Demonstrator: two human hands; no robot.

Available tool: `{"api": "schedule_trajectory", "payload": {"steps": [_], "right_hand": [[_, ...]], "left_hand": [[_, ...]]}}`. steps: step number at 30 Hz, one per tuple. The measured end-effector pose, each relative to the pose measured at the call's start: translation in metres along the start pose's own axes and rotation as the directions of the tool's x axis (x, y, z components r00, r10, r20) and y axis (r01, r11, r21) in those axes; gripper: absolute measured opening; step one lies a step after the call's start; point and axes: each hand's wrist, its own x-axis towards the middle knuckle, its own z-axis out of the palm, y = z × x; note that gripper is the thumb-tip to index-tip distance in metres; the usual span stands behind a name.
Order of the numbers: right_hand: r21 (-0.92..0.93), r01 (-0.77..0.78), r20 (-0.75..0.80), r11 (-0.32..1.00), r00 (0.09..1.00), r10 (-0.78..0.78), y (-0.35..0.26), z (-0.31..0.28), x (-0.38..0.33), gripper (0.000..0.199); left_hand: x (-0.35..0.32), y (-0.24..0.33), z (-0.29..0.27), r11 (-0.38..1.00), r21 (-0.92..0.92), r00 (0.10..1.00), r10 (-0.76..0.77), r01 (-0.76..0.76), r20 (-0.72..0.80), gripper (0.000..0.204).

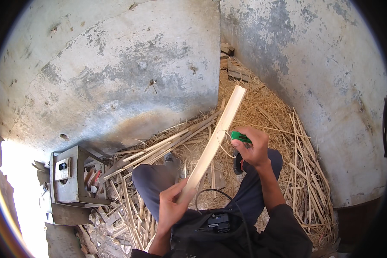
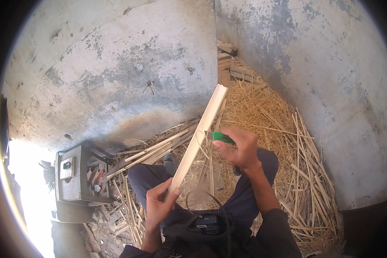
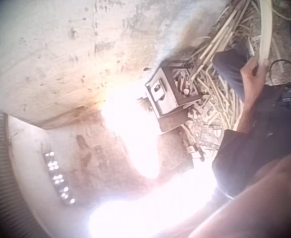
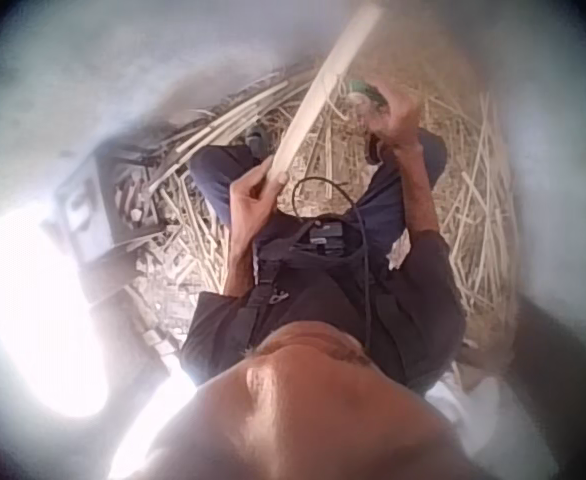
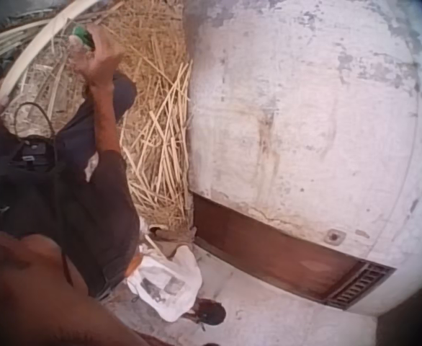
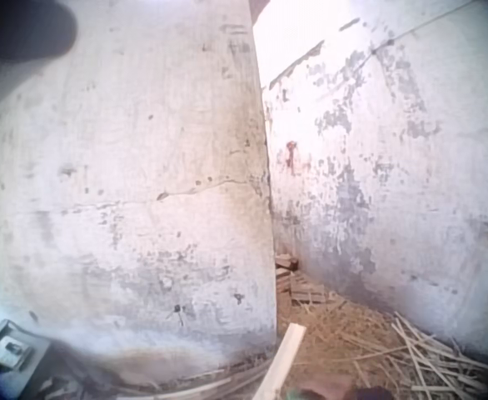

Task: The person holds a thin wooden strip and uses a utility knife to shave material from its surface.

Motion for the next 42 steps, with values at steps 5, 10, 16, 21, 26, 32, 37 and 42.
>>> {"api": "schedule_trajectory", "payload": {"steps": [5,10,16,21,26,32,37,42], "right_hand": [[-0.056,0.143,-0.05,0.988,0.988,-0.146,0.004,0.003,0.004,0.032],[-0.109,0.143,-0.045,0.984,0.988,-0.149,0.005,0.001,0.005,0.033],[-0.153,0.114,-0.066,0.982,0.99,-0.125,0.01,0.0,0.006,0.031],[-0.129,0.065,-0.123,0.989,0.989,-0.081,0.015,-0.005,0.013,0.029],[-0.178,0.052,-0.1,0.983,0.992,-0.071,0.013,-0.007,0.017,0.027],[-0.214,0.018,-0.133,0.977,0.99,-0.048,0.023,-0.015,0.029,0.025],[-0.234,-0.043,-0.149,0.971,0.989,0.008,0.036,-0.017,0.034,0.028],[-0.196,-0.265,-0.393,0.944,0.903,0.171,0.067,-0.036,0.042,0.036]], "left_hand": [[-0.004,0.007,0.0,0.999,-0.011,0.999,-0.047,0.047,0.01,0.042],[-0.006,0.003,-0.001,0.997,-0.052,0.998,-0.054,0.056,0.032,0.044],[-0.007,0.003,-0.003,0.996,-0.055,0.996,-0.071,0.073,0.05,0.045],[-0.01,0.003,-0.004,0.993,-0.044,0.992,-0.108,0.111,0.064,0.046],[-0.011,-0.001,-0.005,0.992,-0.055,0.993,-0.106,0.109,0.061,0.048],[-0.012,-0.003,-0.006,0.99,-0.052,0.99,-0.125,0.129,0.066,0.047],[-0.013,-0.002,-0.006,0.988,-0.072,0.99,-0.134,0.137,0.052,0.046],[-0.019,-0.005,-0.013,0.974,-0.047,0.969,-0.213,0.22,0.124,0.046]]}}
